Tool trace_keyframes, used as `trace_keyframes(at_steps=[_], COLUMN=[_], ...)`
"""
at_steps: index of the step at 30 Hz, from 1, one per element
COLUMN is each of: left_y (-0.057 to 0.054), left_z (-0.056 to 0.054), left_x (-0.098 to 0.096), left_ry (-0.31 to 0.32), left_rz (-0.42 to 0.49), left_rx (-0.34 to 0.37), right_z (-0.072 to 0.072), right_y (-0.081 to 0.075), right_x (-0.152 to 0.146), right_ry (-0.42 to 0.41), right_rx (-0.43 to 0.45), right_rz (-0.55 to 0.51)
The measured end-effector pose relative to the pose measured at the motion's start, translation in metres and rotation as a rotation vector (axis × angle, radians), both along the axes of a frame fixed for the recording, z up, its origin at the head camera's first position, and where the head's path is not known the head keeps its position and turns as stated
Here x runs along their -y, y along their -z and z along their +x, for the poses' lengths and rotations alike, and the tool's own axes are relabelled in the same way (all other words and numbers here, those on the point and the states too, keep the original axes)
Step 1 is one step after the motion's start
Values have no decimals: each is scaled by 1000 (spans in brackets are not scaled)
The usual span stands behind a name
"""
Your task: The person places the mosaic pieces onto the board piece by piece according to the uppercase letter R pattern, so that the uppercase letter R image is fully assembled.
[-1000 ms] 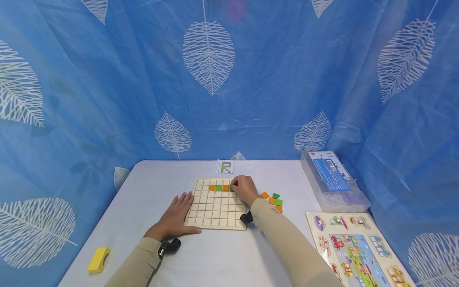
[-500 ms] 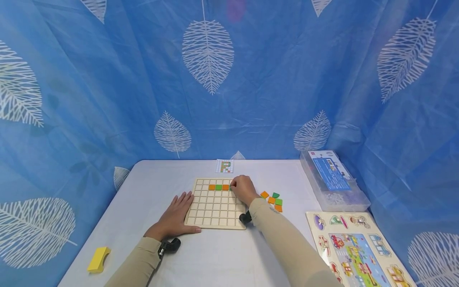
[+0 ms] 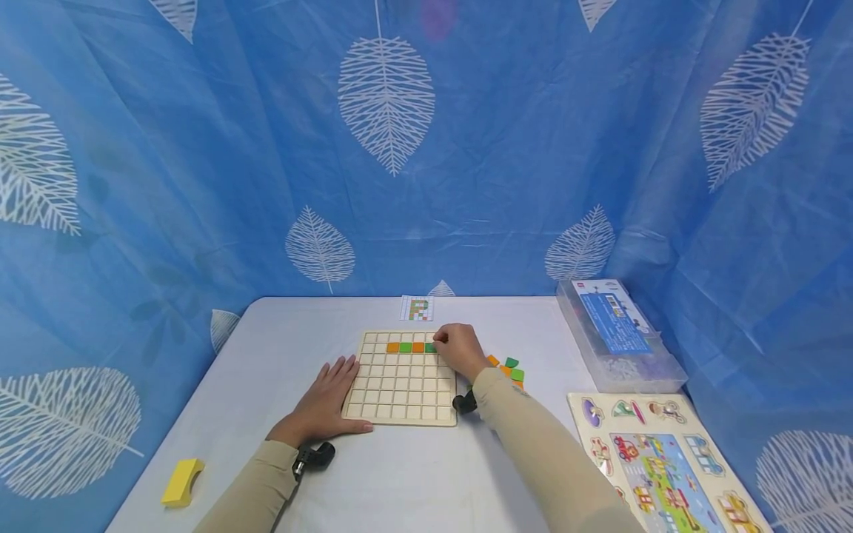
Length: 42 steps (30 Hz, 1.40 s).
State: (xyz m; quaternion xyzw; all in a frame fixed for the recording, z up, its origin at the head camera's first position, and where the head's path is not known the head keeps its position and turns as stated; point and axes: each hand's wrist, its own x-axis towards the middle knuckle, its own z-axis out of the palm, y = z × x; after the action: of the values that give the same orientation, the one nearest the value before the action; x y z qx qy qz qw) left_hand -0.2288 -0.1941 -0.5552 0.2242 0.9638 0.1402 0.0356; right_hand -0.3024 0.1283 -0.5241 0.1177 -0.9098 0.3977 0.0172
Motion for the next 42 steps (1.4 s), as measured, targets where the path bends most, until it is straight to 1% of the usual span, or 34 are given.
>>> trace_keyframes(at_steps=[8,14,17,24,30,33,42], left_y=[-2,0,2,4,3,2,3], left_z=[1,0,-1,-1,0,0,1], left_x=[-1,-1,0,1,1,1,-1], left_ry=[-6,-11,-5,0,6,8,3], left_rz=[-7,-17,-16,-25,-6,-18,-16], left_rx=[17,15,14,23,11,14,0], right_z=[-2,-5,-4,0,2,3,7], right_y=[-3,-6,-5,-3,-3,-4,-5], right_x=[-23,-33,-38,-47,-51,-53,-54], right_ry=[32,65,65,46,35,21,-24], right_rx=[19,73,100,136,174,185,179], right_rz=[23,64,75,79,92,108,133])
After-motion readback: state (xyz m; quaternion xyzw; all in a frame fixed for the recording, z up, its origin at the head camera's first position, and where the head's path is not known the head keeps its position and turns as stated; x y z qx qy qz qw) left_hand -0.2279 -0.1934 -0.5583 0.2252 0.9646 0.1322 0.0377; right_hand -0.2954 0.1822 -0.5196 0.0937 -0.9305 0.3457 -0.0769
